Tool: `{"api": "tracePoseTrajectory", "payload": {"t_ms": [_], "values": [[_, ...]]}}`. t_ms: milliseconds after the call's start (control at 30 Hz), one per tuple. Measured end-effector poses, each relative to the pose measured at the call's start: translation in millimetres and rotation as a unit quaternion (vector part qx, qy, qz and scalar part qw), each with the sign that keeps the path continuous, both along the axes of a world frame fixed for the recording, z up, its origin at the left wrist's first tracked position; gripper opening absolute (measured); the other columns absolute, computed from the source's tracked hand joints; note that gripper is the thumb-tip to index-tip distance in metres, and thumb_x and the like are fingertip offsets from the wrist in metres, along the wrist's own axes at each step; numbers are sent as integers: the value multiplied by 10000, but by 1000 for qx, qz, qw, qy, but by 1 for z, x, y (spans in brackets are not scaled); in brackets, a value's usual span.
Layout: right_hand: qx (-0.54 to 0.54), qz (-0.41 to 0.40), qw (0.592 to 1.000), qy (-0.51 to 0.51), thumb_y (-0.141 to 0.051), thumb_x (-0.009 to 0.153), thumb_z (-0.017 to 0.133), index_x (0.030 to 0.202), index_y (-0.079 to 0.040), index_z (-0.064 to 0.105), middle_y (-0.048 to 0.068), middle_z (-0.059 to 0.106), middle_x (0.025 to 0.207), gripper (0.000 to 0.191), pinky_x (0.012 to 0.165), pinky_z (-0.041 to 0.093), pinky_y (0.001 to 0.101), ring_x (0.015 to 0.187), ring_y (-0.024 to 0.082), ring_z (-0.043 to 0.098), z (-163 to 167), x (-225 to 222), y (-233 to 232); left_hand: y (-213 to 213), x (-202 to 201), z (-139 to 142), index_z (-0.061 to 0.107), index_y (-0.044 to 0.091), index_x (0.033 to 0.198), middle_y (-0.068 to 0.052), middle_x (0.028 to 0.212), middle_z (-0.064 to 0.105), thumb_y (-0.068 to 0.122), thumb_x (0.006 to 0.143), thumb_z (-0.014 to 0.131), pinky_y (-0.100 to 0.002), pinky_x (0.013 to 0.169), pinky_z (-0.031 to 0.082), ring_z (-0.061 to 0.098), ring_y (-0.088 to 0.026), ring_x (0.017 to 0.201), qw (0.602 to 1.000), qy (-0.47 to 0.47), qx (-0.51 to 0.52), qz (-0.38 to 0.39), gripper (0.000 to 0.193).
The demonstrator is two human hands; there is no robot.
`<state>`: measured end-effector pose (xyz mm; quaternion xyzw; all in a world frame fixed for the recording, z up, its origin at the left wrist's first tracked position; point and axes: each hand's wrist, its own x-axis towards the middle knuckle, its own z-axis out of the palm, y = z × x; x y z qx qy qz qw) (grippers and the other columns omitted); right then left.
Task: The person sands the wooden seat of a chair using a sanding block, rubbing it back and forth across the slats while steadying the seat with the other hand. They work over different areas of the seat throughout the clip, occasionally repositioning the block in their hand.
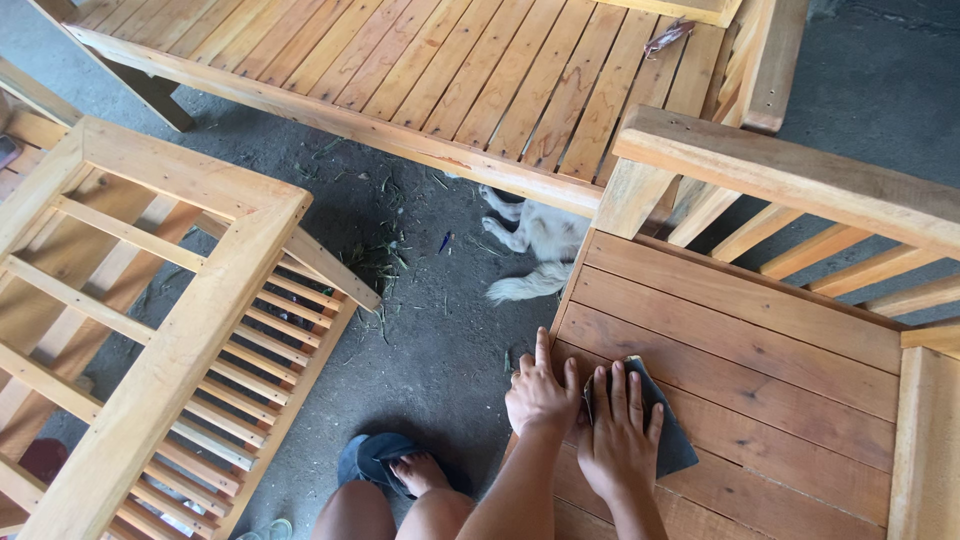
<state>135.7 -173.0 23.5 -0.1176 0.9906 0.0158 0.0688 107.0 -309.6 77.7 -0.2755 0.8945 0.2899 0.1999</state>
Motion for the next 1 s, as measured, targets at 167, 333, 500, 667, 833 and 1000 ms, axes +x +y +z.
{"api": "tracePoseTrajectory", "payload": {"t_ms": [167,333,500,667,833,1000], "values": [[-5,4,999,39,-439,908,400,1605,-207,192,69,126,1690,763,1190,76,609,1557,271,78,-2,-18,-4,0,1,4,54,292,1659,-168,1379,516,595,1005,358,-449,956,555,610,-331,1215,1000,-15,6,1,783],[-57,-1,995,87,-527,990,356,1614,-209,226,52,153,1701,712,1203,86,628,1574,259,103,-3,-63,-12,2,2,6,66,305,1654,-146,1396,514,600,1001,360,-449,980,539,606,-318,1227,1000,-15,5,5,775],[-93,-10,992,81,-532,977,380,1594,-190,242,71,168,1687,719,1169,93,646,1541,292,126,0,-109,-20,4,1,3,46,303,1654,-149,1402,499,606,999,347,-451,979,541,590,-320,1243,1000,-13,2,1,782],[-58,16,994,96,-481,994,390,1612,-189,243,74,173,1698,699,1186,129,642,1566,296,136,0,-87,-10,4,1,-3,60,324,1646,-147,1399,511,616,983,375,-462,975,536,594,-320,1238,1000,-8,2,9,790],[-60,14,995,80,-434,970,412,1591,-148,278,96,174,1683,696,1160,156,634,1548,305,142,10,29,26,4,7,-9,93,330,1648,-153,1369,546,610,989,372,-479,947,553,629,-336,1192,1000,14,-16,3,769],[-91,47,986,134,-441,927,465,1531,-121,328,112,223,1633,697,1123,173,645,1513,315,181,22,129,48,7,10,-8,74,322,1653,-171,1350,552,621,1002,328,-476,915,574,635,-339,1179,1000,8,-16,-1,760]]}}
